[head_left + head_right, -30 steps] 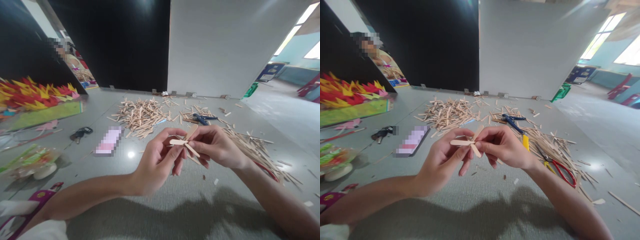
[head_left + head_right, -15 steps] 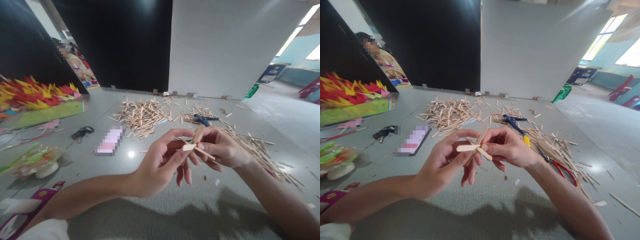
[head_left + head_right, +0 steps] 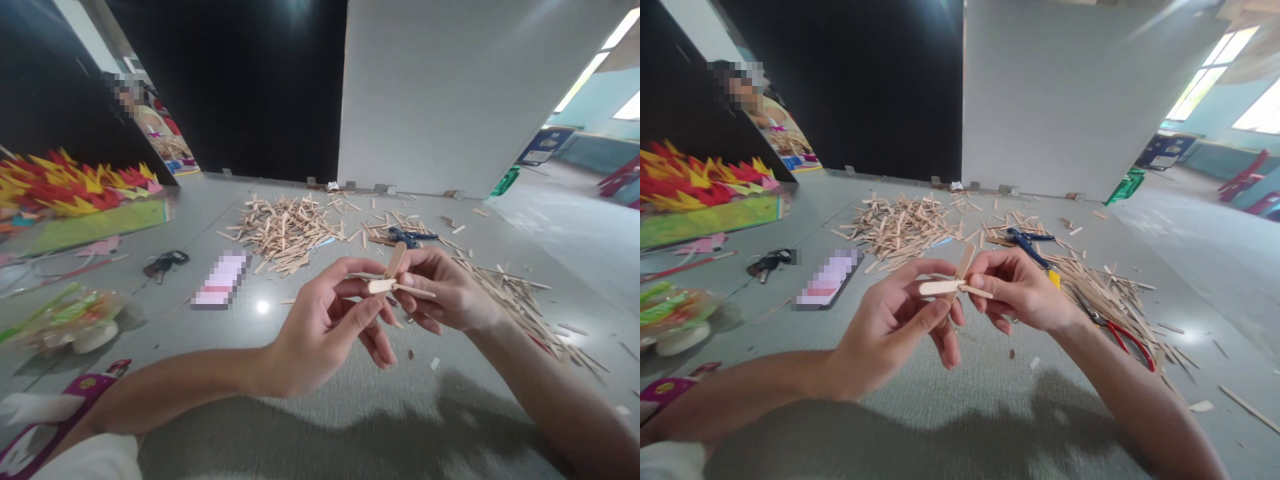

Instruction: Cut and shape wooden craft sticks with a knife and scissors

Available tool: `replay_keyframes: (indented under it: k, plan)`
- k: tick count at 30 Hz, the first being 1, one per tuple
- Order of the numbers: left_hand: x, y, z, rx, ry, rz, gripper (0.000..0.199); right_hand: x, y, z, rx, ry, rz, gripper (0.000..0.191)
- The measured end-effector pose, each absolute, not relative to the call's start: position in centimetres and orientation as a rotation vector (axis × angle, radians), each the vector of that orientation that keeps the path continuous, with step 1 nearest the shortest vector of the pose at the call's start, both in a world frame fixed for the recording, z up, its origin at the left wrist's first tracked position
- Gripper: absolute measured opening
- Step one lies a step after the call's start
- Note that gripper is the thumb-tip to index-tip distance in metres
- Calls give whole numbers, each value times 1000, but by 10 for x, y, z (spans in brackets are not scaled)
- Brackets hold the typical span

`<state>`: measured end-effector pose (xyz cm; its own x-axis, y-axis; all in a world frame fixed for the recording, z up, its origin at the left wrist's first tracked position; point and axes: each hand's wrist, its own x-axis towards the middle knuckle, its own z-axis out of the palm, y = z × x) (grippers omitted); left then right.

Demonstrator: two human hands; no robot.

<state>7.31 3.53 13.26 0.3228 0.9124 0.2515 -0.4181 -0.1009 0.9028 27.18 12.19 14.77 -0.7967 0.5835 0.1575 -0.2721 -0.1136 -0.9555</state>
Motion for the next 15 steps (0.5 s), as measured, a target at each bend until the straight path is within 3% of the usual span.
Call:
replay_keyframes:
  k: [15]
  plan:
    - [74, 37, 130, 1244, 552, 1284, 19, 267, 118, 144, -352, -1565, 1984, 22]
